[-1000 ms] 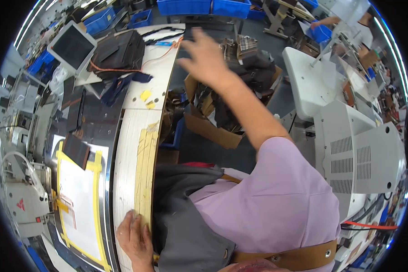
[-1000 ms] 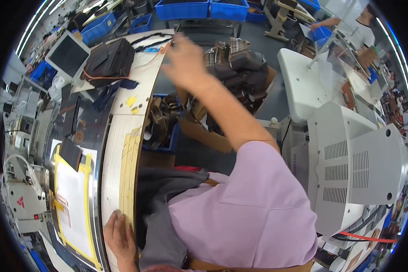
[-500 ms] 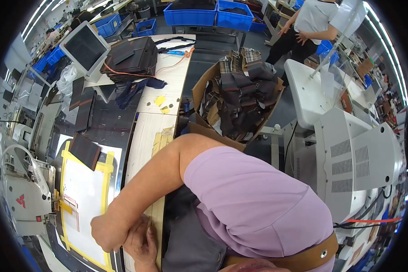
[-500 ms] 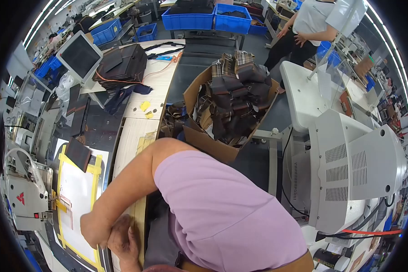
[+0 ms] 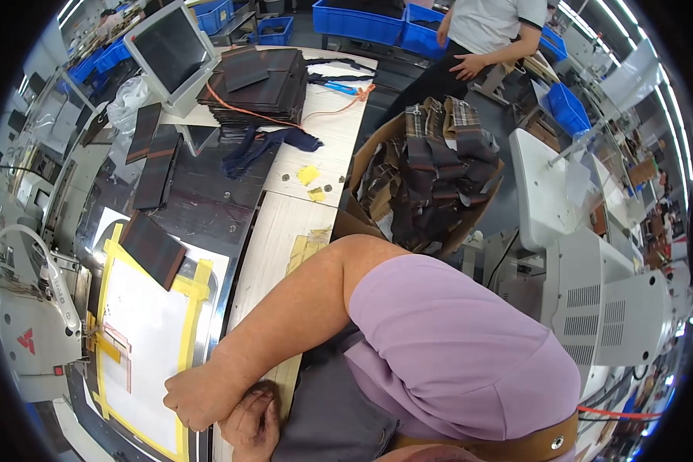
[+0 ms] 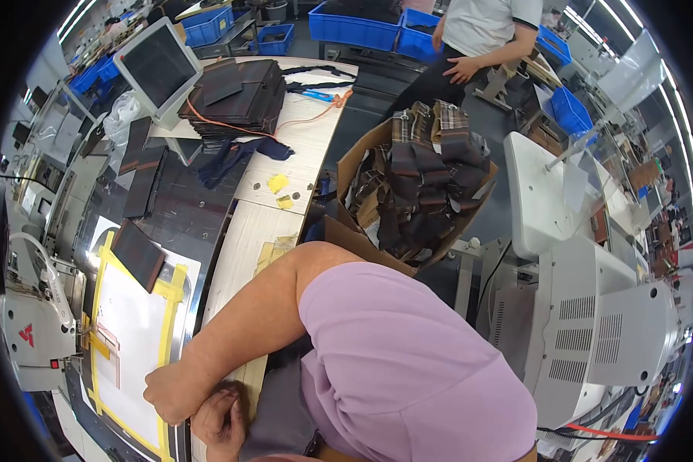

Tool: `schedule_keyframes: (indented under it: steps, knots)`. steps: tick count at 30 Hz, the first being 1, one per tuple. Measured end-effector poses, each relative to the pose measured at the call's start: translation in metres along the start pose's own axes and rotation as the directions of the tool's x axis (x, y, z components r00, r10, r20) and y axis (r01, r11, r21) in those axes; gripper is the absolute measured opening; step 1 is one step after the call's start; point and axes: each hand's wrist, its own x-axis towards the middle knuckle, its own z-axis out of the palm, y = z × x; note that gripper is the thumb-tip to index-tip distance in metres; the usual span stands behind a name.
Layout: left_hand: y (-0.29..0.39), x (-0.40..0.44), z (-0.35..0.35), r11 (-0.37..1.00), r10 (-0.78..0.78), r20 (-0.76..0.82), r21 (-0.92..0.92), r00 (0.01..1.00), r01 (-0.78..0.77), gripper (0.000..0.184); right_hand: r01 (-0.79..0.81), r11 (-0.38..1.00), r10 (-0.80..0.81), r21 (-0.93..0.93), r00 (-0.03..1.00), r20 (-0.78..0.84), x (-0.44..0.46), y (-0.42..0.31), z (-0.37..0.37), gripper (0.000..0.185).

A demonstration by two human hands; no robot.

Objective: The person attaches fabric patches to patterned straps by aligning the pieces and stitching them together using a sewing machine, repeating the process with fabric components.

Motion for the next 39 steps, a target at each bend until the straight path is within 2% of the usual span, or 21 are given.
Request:
schedule_keyframes:
  steps: [3,9,12,15,19,22,28,34,37,39]
  knots:
    - [0.004,0.004,-0.001,1.0,-0.024,0.022,-0.003,0.999,0.024,0.01,0.028,0.999,-0.028,-0.024,1.0,0.01,-0.001,-0.002,-0.007,0.015]
    - [0.0,0.003,-0.003,0.999,0.0,0.02,-0.05,1.0,0.001,0.011,0.002,0.999,-0.005,-0.032,0.994,-0.105,-0.003,-0.005,0.002,0.013]
    - [0.003,0.002,-0.006,1.0,-0.007,0.016,-0.029,1.0,0.008,0.018,0.011,0.999,-0.015,-0.036,0.991,-0.132,-0.004,-0.006,0.006,0.012]
    - [0.006,0.002,-0.006,1.0,0.001,-0.01,-0.012,1.0,-0.002,0.013,0.03,0.999,-0.034,-0.035,0.991,-0.126,-0.004,-0.005,0.004,0.011]
    - [0.007,0.002,-0.008,1.0,-0.017,-0.026,-0.012,1.0,0.017,0.014,0.046,0.998,-0.05,-0.031,0.99,-0.132,-0.005,-0.003,-0.002,0.01]
    - [0.003,-0.003,-0.005,0.999,-0.029,-0.05,-0.042,0.998,0.027,0.019,0.079,0.996,-0.073,0.042,0.99,-0.122,-0.006,0.0,-0.004,0.012]
    - [0.009,0.002,-0.008,0.999,-0.023,-0.058,-0.03,0.998,0.021,0.018,0.076,0.997,-0.071,0.033,0.988,-0.138,-0.005,-0.002,-0.002,0.007]
    - [0.009,0.005,-0.009,0.998,0.025,-0.06,-0.055,0.998,-0.028,0.018,0.068,0.995,-0.06,0.071,0.991,-0.117,-0.006,-0.004,-0.007,0.01]
    - [0.008,0.0,-0.005,0.998,0.006,-0.07,-0.07,0.998,-0.011,0.018,0.057,0.992,-0.055,0.112,0.998,-0.024,-0.007,-0.004,-0.014,0.025]
    - [0.007,-0.001,-0.005,0.998,0.004,-0.081,-0.068,0.997,-0.01,0.017,0.061,0.992,-0.06,0.11,0.998,-0.008,-0.007,-0.003,-0.016,0.026]
